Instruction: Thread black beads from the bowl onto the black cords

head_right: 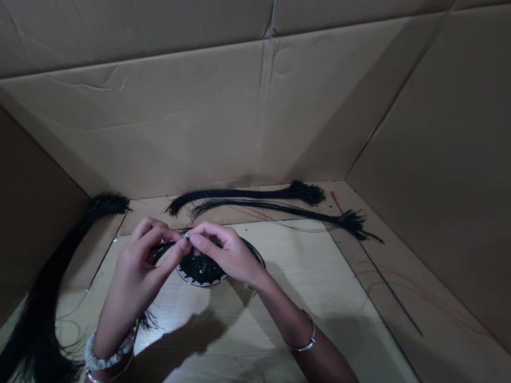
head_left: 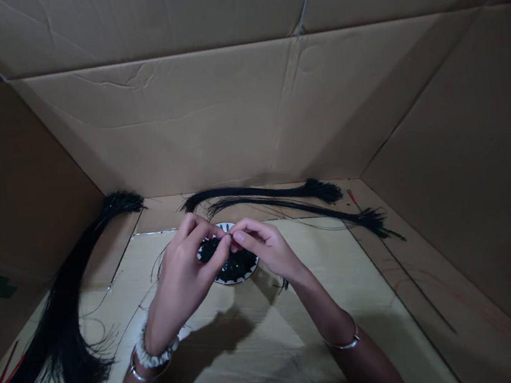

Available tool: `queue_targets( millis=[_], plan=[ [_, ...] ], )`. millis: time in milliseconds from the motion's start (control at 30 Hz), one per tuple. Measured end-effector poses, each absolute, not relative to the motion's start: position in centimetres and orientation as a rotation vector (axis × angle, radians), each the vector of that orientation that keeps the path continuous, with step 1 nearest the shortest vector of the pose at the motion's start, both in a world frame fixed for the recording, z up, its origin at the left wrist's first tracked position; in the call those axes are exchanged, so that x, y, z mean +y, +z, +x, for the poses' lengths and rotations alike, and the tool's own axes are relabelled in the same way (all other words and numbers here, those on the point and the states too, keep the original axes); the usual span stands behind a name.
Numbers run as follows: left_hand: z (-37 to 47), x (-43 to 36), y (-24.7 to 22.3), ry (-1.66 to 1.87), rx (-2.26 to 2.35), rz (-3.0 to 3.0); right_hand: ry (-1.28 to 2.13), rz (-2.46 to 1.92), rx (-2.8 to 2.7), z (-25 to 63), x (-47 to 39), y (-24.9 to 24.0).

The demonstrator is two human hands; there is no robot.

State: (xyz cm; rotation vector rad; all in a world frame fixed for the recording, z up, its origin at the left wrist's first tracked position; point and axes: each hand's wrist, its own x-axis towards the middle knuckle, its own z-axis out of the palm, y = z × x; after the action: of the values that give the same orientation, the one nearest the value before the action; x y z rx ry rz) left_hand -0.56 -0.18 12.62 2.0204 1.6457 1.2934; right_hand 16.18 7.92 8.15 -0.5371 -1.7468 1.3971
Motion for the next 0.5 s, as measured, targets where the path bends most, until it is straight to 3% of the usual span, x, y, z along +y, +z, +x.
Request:
queue_targets(
  millis=[500],
  plan=[
    [-0.51, -0.25, 12.61, 1.323, 1.661, 2.002, 1.299, -0.539, -1.837, 16.39, 7.67, 8.64]
  ],
)
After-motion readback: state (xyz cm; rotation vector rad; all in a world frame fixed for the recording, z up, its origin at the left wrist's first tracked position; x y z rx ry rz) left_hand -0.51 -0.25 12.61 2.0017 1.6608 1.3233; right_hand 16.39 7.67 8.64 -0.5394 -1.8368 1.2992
